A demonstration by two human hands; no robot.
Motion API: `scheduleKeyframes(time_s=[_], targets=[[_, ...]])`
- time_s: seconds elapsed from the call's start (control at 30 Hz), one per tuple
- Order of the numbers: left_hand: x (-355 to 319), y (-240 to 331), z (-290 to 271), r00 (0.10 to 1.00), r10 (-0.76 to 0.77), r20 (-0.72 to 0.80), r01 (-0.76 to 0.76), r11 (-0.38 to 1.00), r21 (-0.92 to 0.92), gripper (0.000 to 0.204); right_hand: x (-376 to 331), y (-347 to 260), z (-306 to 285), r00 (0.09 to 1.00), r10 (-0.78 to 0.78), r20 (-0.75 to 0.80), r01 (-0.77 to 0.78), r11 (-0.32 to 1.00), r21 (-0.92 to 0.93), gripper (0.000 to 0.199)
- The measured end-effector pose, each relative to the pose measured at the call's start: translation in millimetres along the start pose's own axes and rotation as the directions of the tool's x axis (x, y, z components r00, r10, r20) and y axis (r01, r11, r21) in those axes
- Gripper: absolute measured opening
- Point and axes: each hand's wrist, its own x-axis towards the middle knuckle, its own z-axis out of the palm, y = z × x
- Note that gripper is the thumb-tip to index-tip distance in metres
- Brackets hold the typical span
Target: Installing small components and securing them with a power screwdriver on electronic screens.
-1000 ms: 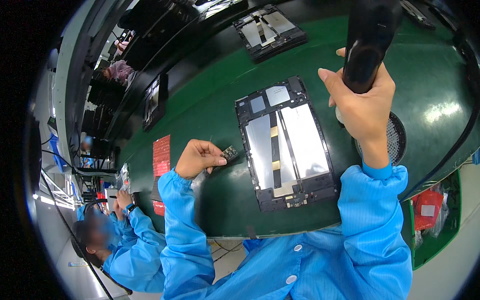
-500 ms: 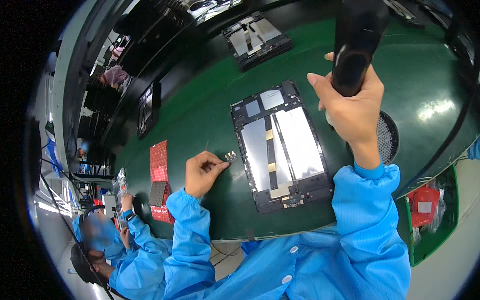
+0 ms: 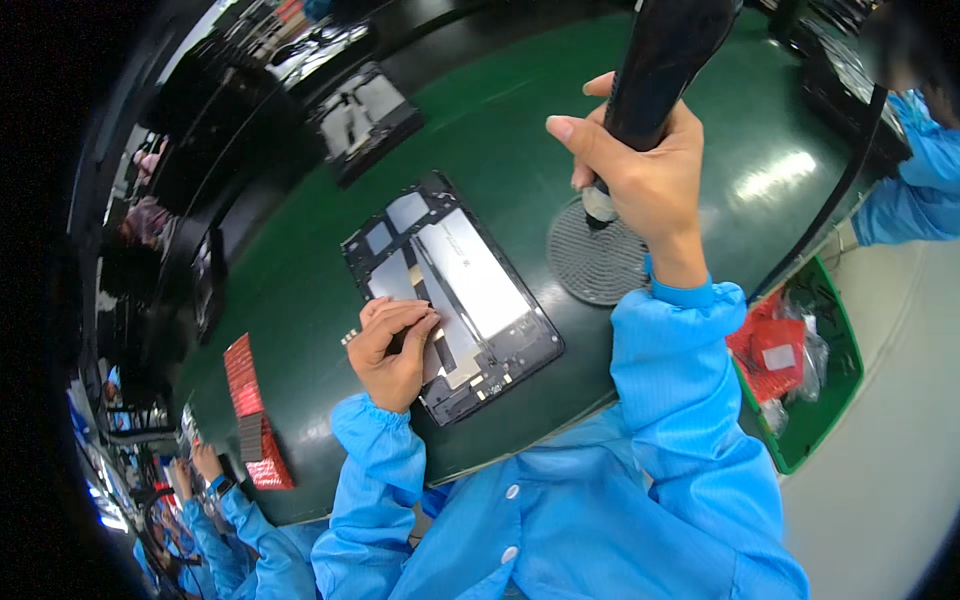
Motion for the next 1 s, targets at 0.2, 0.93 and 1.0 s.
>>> scheduleKeyframes(time_s=[0.2, 0.93, 1.0], targets=[[6, 17, 9, 0.987, 0.024, 0.16, -0.025, 1.0, 0.007, 0.014, -6, 7, -12, 1.0, -0.017, -0.009, 0.018, 0.999, 0.038, 0.032], [-36, -8, -58, 0.881, -0.474, 0.006, 0.473, 0.878, -0.074, 0.007, 9, 33, -6, 1.0, -0.013, 0.027, 0.015, 0.997, -0.077, 0.032], [-37, -8, -57, 0.857, -0.515, 0.028, 0.515, 0.854, -0.074, 0.008, 9, 33, -6, 0.999, -0.016, 0.029, 0.018, 0.996, -0.086, 0.031]])
